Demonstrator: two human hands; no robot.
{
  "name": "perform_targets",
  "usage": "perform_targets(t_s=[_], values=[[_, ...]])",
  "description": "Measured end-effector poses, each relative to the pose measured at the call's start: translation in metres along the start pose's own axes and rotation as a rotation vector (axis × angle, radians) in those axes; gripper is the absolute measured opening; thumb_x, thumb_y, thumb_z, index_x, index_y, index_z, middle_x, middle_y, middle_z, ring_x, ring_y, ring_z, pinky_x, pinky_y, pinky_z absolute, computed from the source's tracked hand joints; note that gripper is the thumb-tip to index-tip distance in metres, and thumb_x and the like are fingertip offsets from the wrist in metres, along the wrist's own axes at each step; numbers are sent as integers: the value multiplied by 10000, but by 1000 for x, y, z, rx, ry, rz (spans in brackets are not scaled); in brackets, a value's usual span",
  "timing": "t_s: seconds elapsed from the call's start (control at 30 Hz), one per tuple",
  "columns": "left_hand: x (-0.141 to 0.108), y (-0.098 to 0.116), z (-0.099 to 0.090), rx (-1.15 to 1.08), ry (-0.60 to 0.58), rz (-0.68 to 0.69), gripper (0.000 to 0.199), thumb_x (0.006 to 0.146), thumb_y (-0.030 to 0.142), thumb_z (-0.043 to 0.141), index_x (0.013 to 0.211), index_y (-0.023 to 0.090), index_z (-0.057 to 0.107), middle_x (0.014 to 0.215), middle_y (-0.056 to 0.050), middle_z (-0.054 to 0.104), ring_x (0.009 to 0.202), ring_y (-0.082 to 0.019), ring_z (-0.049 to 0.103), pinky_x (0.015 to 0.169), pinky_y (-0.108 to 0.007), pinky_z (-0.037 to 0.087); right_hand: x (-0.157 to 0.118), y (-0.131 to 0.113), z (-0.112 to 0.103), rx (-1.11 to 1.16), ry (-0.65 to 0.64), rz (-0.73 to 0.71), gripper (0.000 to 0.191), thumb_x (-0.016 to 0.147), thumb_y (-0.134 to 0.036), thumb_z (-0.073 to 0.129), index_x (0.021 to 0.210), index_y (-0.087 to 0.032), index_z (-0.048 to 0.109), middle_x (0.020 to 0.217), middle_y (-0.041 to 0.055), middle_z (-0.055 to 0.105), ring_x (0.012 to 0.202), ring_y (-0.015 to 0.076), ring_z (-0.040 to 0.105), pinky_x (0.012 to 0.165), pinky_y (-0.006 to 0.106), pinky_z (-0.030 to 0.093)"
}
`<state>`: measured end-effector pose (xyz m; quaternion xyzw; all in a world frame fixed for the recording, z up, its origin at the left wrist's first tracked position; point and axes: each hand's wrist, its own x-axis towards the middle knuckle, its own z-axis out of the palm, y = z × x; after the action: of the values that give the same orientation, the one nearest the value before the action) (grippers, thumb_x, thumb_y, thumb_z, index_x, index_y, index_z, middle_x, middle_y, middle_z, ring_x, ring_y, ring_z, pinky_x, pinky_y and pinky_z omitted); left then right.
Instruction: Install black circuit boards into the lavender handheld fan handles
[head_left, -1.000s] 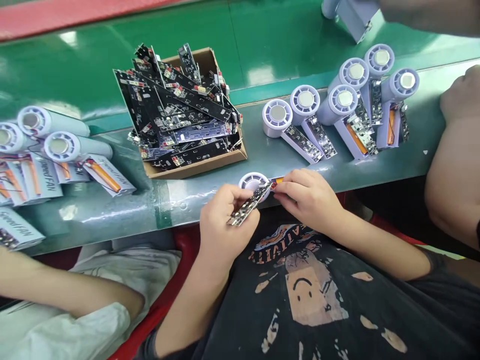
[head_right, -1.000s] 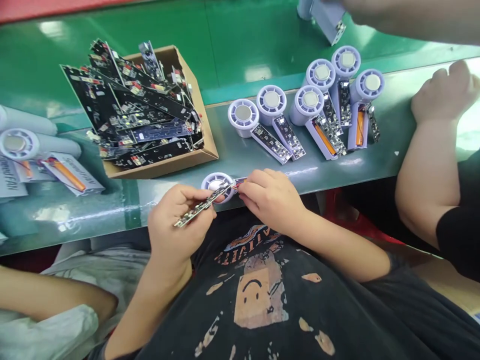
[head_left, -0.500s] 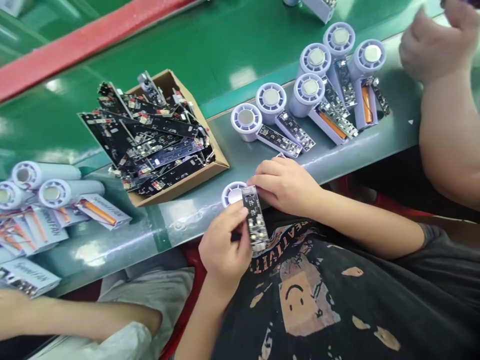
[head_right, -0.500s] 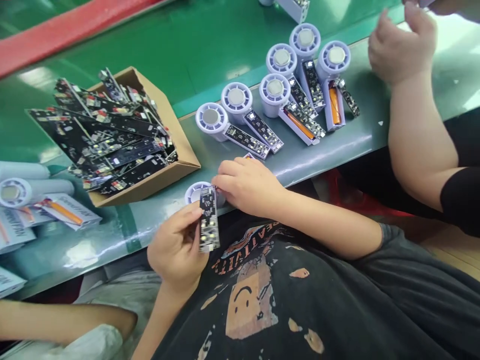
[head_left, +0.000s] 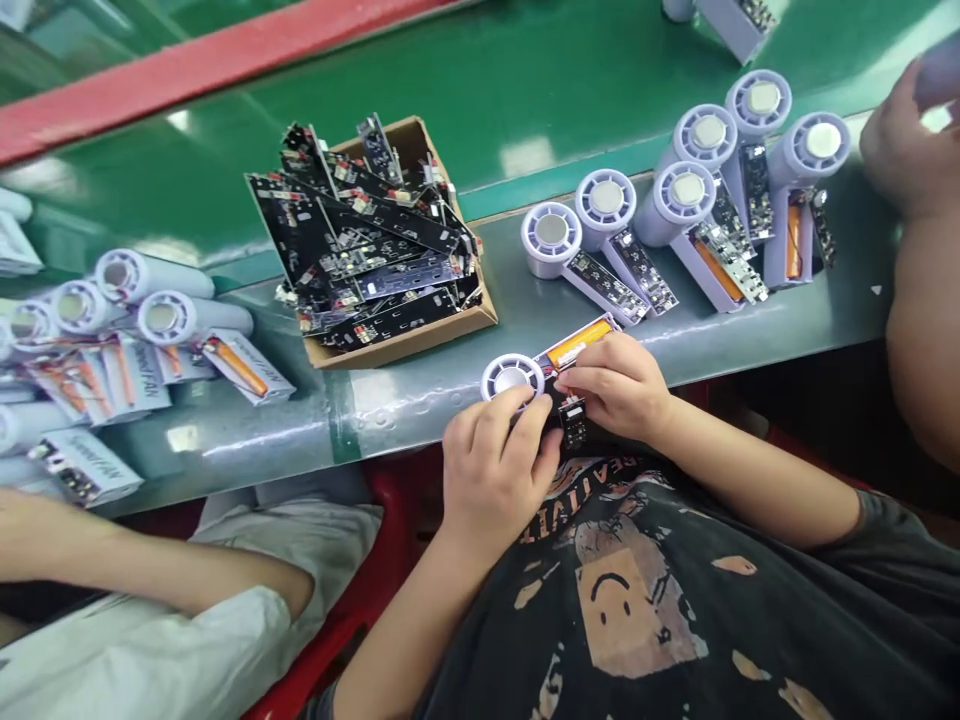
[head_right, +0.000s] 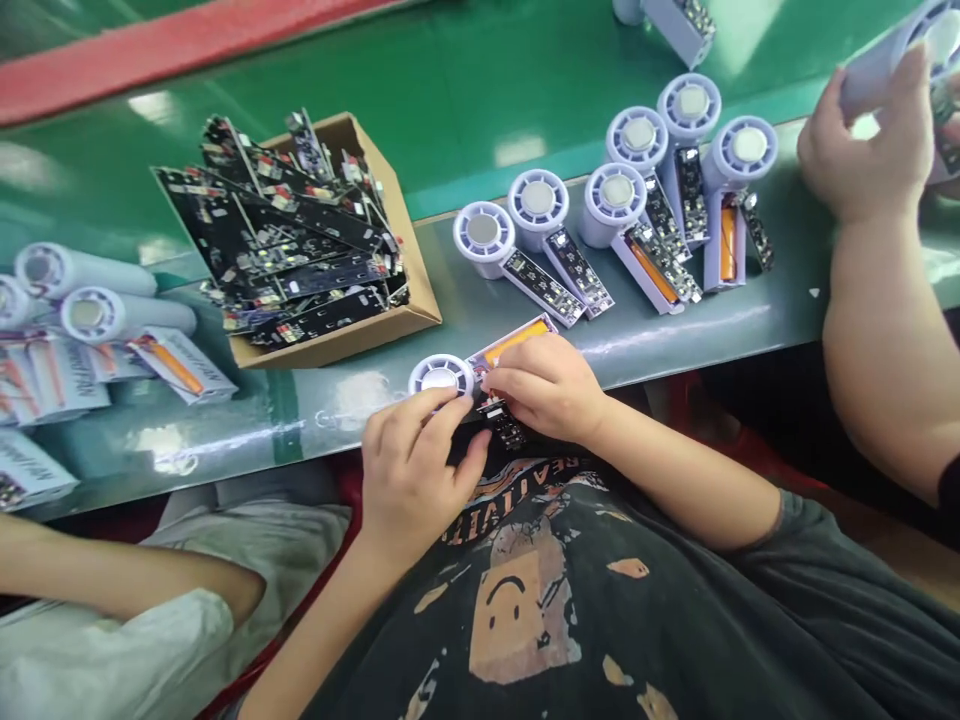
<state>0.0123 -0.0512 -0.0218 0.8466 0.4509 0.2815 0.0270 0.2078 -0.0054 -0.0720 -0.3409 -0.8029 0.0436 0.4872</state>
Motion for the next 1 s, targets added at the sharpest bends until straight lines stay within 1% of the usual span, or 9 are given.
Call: perform_targets(t_s=[0.1,0.27,0.37,0.47,0.53,0.63,0.77,0.87,1.0], values=[[9,-10,10,72,14,-23,310,841,94,625,1110,240,670,1106,-79,708,966,-255,594,858,-400,442,1,0,-2,20,7,-19,207,870,-65,536,945,-219,651,812,15,644,726,133,582,672,280,464],[28,-15,7,147,1,-11,298,842,65,563,1051,237,688,1139,-74,711,983,-274,573,876,-436,403,1,-1,-8,-78,-92,-21,223,902,-83,510,858,-236,665,812,4,665,722,127,569,688,278,455],[40,-14,8,139,-15,27,261,856,126,595,1071,238,691,1118,-81,708,996,-283,563,876,-447,386,0,-1,-9,-96,-121,-43,188,926,-135,517,874,-233,669,831,13,674,772,141,563,711,296,436],[48,-17,16,106,1,61,152,895,187,606,981,258,710,1032,-67,710,971,-265,558,850,-433,376,0,-1,-8,-118,-144,-16,201,931,-147,499,873,-246,664,840,8,673,790,142,570,728,305,430],[48,-22,24,46,44,57,116,904,197,613,905,257,712,971,-56,691,936,-238,559,837,-410,387,3,-1,-9,-77,-121,63,227,905,-103,481,873,-243,656,842,9,666,797,140,587,735,303,448],[37,-29,33,17,184,92,81,873,204,675,917,256,719,901,-51,639,897,-217,536,818,-377,407,11,-2,-13,65,-70,236,244,842,-40,464,897,-207,634,858,32,654,829,147,607,734,290,489],[13,-36,39,142,336,209,200,823,198,738,984,316,736,778,-32,594,834,-215,487,768,-356,372,26,-6,-22,171,-146,452,188,806,-50,498,878,-180,614,836,31,639,771,138,584,665,256,476],[-2,-46,41,158,346,245,227,824,202,737,984,363,746,712,-11,605,766,-204,482,753,-357,339,38,-9,-27,202,-256,561,151,789,-69,524,847,-172,618,799,22,628,728,133,556,652,254,444],[-6,-65,40,90,337,151,165,853,239,704,926,378,754,648,9,641,686,-190,509,751,-371,332,47,-17,-29,259,-341,672,56,786,-126,568,781,-167,606,712,-1,588,673,122,525,625,246,408]])
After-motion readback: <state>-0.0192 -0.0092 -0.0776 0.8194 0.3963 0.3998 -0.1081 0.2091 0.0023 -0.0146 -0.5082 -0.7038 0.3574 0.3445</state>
